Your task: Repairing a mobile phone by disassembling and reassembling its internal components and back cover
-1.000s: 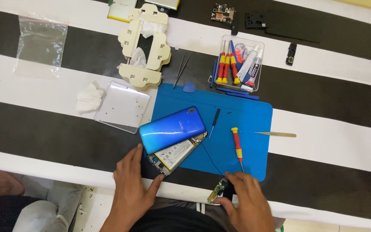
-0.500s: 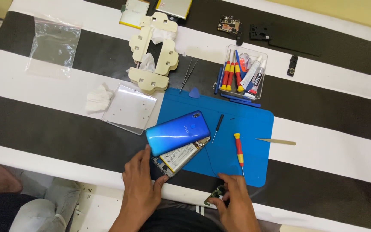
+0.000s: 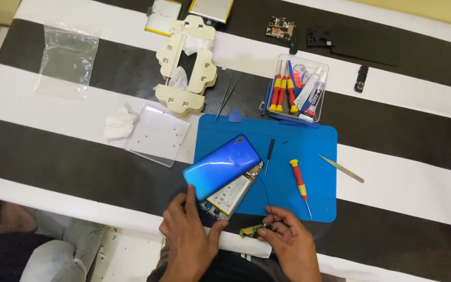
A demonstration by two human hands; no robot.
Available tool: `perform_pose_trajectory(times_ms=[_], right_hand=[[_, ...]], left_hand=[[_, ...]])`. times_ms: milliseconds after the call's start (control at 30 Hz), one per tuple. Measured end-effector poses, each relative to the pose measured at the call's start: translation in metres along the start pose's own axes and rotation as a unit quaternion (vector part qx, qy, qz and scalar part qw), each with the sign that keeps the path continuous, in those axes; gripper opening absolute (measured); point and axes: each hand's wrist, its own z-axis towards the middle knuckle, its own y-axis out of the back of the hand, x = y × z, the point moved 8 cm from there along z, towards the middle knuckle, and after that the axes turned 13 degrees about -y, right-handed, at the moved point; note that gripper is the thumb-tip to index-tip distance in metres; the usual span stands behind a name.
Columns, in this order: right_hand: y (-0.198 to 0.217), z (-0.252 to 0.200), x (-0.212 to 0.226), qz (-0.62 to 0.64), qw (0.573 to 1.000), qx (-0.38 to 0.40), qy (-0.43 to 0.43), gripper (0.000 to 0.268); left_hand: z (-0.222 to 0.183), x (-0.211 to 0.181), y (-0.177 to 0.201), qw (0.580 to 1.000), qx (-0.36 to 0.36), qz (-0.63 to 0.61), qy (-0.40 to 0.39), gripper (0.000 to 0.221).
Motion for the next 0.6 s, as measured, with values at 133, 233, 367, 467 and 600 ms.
perform_pose_trajectory(times_ms=[133, 233, 367, 467, 600], right_hand=[[-0.004, -0.004, 0.002, 0.002, 1.0, -0.015, 0.004, 0.054], [0.004, 0.001, 0.009, -0.052, 0.995, 0.004, 0.081, 0.056], [0.011, 0.003, 0.047, -0.093, 0.988, 0.002, 0.126, 0.056], [0.008, 0.019, 0.057, -0.127, 0.978, 0.027, 0.164, 0.054], [0.014, 0.033, 0.043, -0.077, 0.98, 0.058, 0.174, 0.054]], left_hand=[[-0.008, -0.01, -0.012, 0.998, 0.049, -0.044, -0.003, 0.107], [-0.006, -0.006, -0.013, 0.999, -0.014, -0.031, -0.019, 0.115], [-0.005, -0.008, -0.012, 0.998, -0.028, -0.053, -0.017, 0.118], [-0.001, -0.011, -0.012, 0.999, -0.017, -0.043, -0.008, 0.124], [0.0, -0.024, -0.021, 0.999, 0.009, -0.046, 0.003, 0.117]])
